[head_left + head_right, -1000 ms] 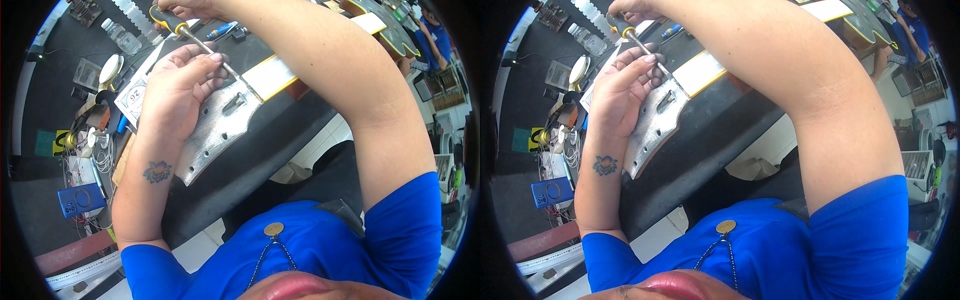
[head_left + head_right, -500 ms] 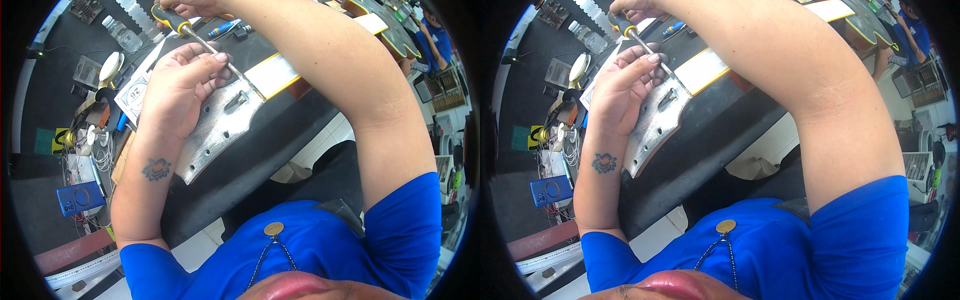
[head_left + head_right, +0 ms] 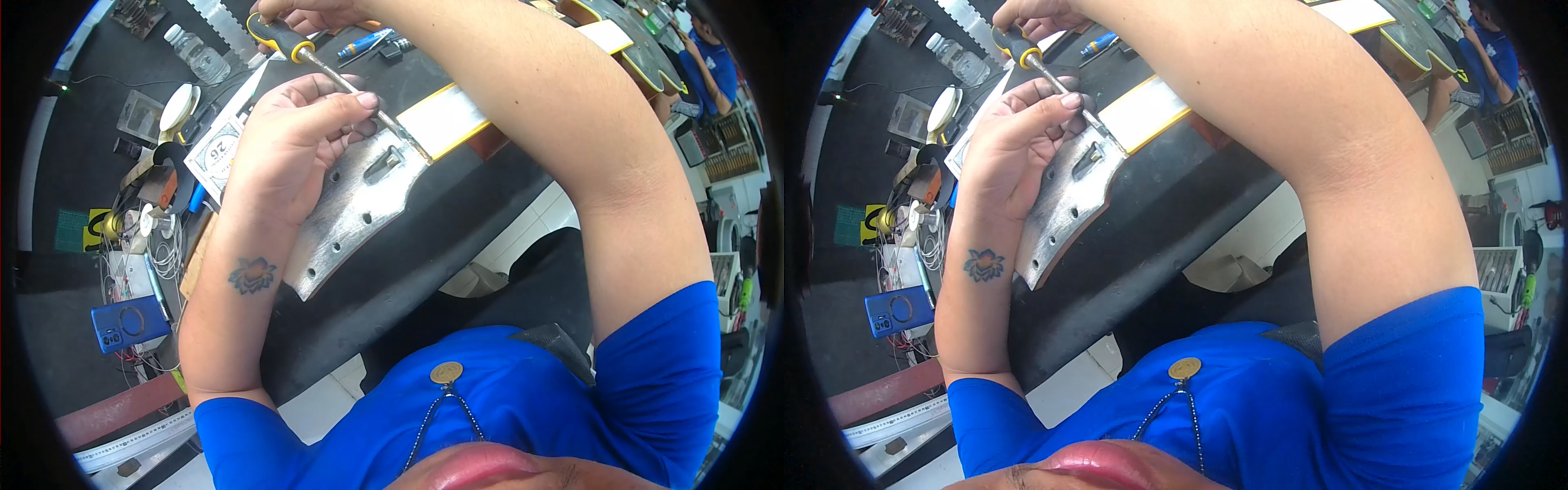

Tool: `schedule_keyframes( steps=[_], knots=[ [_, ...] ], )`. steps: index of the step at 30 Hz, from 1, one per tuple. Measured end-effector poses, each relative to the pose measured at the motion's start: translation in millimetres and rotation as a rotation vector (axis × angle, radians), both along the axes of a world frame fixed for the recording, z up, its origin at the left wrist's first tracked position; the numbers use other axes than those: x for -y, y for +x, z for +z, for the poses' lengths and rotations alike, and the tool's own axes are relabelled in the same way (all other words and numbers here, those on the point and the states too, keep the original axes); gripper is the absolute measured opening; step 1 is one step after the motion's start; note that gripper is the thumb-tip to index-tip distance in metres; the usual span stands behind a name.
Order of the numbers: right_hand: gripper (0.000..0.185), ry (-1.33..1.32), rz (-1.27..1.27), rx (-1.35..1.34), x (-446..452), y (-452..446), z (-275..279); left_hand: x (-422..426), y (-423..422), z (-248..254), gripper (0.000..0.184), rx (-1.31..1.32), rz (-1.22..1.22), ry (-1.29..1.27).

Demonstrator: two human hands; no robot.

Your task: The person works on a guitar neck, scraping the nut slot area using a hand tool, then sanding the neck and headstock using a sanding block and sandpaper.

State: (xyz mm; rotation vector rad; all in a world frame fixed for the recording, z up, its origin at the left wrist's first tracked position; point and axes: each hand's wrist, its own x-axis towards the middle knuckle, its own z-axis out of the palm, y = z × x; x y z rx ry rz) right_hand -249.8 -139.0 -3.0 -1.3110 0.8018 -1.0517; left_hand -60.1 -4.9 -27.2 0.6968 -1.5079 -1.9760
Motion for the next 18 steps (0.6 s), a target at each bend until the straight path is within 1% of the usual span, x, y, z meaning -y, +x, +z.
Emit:
schedule_keyframes(
  steps=[2, 7, 11, 18],
  knots=[
    [0.013, 0.003, 0.007, -0.004, -1.6, 0.3, 0.2, 2.2, 1.3, 0.4, 0.027, 0.046, -0.003, -0.015],
    [0.013, -0.064, -0.074, -0.012, -6.9, 3.5, 1.5, 0.0, 0.2, 0.3, 0.025, -0.083, 0.027, 0.063],
    [0.012, -0.076, -0.053, 0.006, -4.1, 3.8, 0.7, -5.1, -1.5, 3.7, 0.025, -0.102, 0.049, 0.066],
    [0.009, -0.081, -0.042, -0.002, -7.1, 3.7, 2.5, -2.3, 0.3, 1.0, 0.021, -0.119, 0.016, 0.062]
  ],
)
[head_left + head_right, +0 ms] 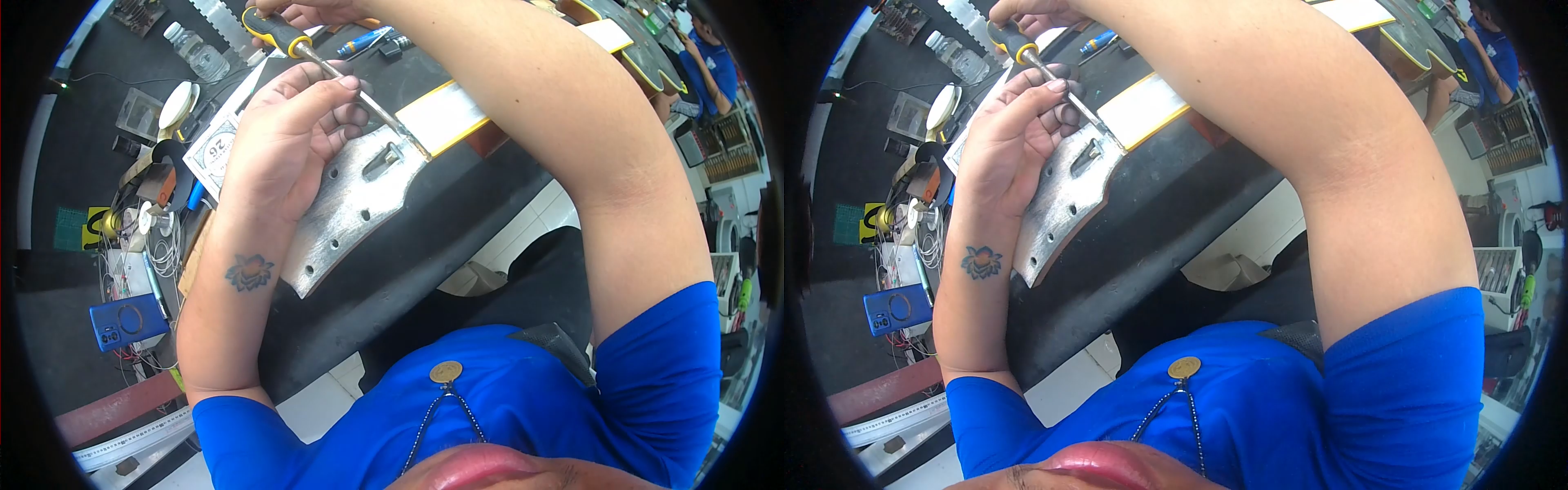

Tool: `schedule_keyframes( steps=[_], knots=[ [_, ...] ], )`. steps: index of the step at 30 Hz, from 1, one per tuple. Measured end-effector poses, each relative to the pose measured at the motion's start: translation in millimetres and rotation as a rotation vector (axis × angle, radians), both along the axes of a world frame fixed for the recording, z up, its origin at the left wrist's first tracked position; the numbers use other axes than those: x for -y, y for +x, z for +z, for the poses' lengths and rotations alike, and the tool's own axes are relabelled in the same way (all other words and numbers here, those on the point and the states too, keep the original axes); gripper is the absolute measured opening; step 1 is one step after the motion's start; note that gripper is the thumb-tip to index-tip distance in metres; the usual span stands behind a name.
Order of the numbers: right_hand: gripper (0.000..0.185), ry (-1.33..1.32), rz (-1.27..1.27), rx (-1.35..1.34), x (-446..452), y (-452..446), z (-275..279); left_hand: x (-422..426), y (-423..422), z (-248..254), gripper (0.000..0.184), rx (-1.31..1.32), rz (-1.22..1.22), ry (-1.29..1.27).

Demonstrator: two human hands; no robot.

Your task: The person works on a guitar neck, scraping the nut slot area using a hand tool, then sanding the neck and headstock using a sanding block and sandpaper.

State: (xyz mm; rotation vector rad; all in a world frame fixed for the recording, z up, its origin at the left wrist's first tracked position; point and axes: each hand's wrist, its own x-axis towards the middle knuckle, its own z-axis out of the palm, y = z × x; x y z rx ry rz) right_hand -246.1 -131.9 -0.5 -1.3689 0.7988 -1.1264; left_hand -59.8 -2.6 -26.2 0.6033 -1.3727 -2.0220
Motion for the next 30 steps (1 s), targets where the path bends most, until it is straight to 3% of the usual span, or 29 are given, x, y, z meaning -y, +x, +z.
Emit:
schedule_keyframes(
  steps=[30],
  knots=[
    [0.004, 0.035, 0.087, -0.021, -10.6, -2.7, 5.4, 10.3, 5.1, -3.0, 0.027, 0.081, -0.074, -0.026]
  ],
)
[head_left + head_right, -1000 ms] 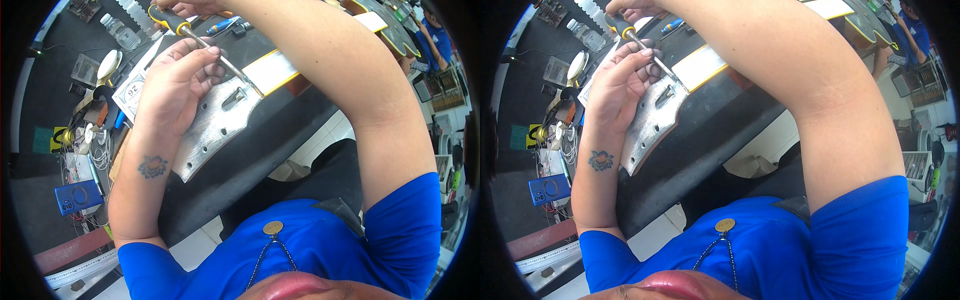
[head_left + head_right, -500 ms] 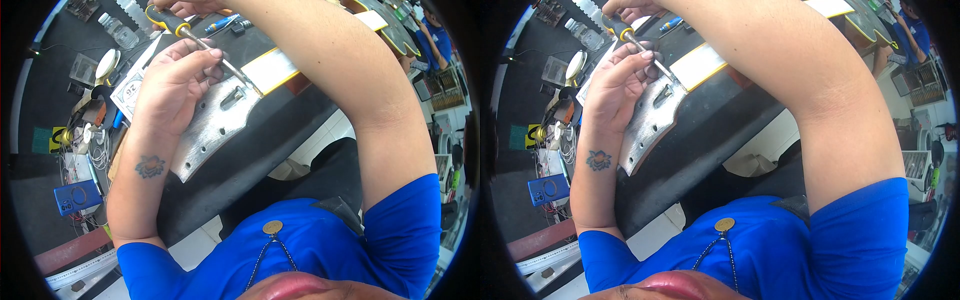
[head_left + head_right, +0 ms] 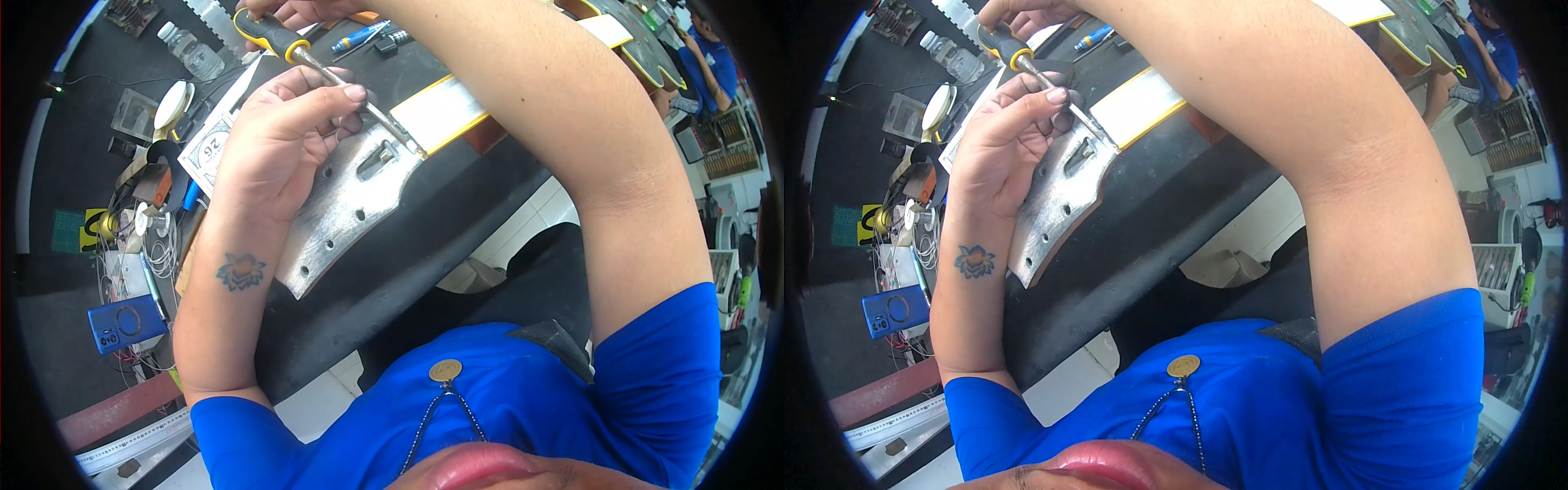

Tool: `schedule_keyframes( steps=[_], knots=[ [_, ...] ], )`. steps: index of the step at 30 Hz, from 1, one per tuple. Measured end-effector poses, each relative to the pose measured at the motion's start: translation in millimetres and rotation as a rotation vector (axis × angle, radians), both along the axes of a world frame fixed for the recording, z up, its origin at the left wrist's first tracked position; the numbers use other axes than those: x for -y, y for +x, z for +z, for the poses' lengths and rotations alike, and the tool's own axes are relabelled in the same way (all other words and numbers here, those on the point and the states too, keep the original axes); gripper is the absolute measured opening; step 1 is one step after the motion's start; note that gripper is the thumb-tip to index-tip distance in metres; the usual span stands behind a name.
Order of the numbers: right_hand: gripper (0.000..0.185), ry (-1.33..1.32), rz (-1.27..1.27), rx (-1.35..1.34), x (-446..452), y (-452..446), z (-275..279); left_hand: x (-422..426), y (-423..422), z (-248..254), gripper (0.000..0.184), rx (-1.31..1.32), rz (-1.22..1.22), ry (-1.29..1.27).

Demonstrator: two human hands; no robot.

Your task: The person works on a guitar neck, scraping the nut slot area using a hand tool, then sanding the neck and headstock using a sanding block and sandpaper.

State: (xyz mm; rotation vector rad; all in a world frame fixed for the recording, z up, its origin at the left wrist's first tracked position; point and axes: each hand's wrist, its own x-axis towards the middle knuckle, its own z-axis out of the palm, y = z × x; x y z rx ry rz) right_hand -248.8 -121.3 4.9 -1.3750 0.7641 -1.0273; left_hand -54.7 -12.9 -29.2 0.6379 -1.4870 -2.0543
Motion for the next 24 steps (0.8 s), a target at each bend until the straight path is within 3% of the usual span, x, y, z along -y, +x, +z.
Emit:
schedule_keyframes(
  steps=[17, 24],
  knots=[
    [0.004, 0.012, 0.004, -0.006, 0.6, -1.8, 2.9, -3.4, -2.3, 1.1, 0.031, -0.015, -0.004, 0.034],
    [0.004, -0.014, 0.005, -0.033, 8.3, -4.2, -0.6, -3.8, -2.5, -0.2, 0.024, -0.022, 0.028, -0.026]
  ],
)
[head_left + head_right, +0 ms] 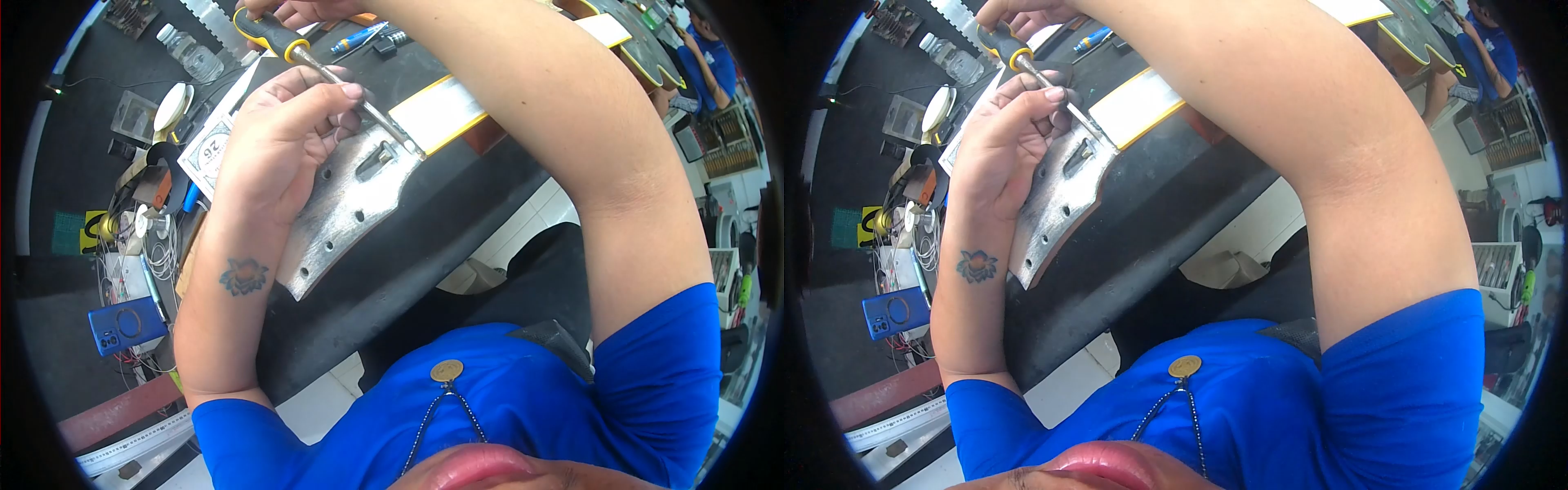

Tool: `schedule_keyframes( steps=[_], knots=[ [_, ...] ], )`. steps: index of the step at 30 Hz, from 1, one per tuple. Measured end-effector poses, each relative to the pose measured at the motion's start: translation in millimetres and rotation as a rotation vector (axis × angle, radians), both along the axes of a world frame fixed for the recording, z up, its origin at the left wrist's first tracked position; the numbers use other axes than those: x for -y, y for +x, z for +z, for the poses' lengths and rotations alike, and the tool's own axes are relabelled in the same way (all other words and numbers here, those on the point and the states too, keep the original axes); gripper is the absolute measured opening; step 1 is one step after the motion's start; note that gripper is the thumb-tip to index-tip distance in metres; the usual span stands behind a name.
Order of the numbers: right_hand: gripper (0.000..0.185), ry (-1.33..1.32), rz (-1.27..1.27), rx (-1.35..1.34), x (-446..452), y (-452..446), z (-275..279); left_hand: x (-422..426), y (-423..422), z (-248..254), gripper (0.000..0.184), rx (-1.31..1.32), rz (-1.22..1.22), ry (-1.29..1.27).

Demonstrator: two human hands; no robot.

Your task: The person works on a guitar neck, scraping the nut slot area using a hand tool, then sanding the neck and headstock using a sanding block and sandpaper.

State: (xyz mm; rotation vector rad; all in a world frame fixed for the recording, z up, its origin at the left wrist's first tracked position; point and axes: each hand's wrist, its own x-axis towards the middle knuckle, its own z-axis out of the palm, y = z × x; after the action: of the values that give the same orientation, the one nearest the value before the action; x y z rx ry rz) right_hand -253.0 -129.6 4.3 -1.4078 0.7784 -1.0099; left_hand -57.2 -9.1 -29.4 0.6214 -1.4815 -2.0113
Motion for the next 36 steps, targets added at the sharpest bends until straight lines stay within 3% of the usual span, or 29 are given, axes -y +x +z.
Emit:
schedule_keyframes(
  steps=[25, 36],
  knots=[
    [0.007, 0.044, -0.110, -0.064, -25.2, 12.0, 8.3, -6.4, -3.3, 1.3, 0.020, -0.035, 0.081, 0.053],
    [0.012, 0.024, 0.007, -0.077, -17.4, 9.7, 4.5, -6.1, -2.6, 1.6, 0.023, -0.013, 0.069, 0.045]
  ],
)
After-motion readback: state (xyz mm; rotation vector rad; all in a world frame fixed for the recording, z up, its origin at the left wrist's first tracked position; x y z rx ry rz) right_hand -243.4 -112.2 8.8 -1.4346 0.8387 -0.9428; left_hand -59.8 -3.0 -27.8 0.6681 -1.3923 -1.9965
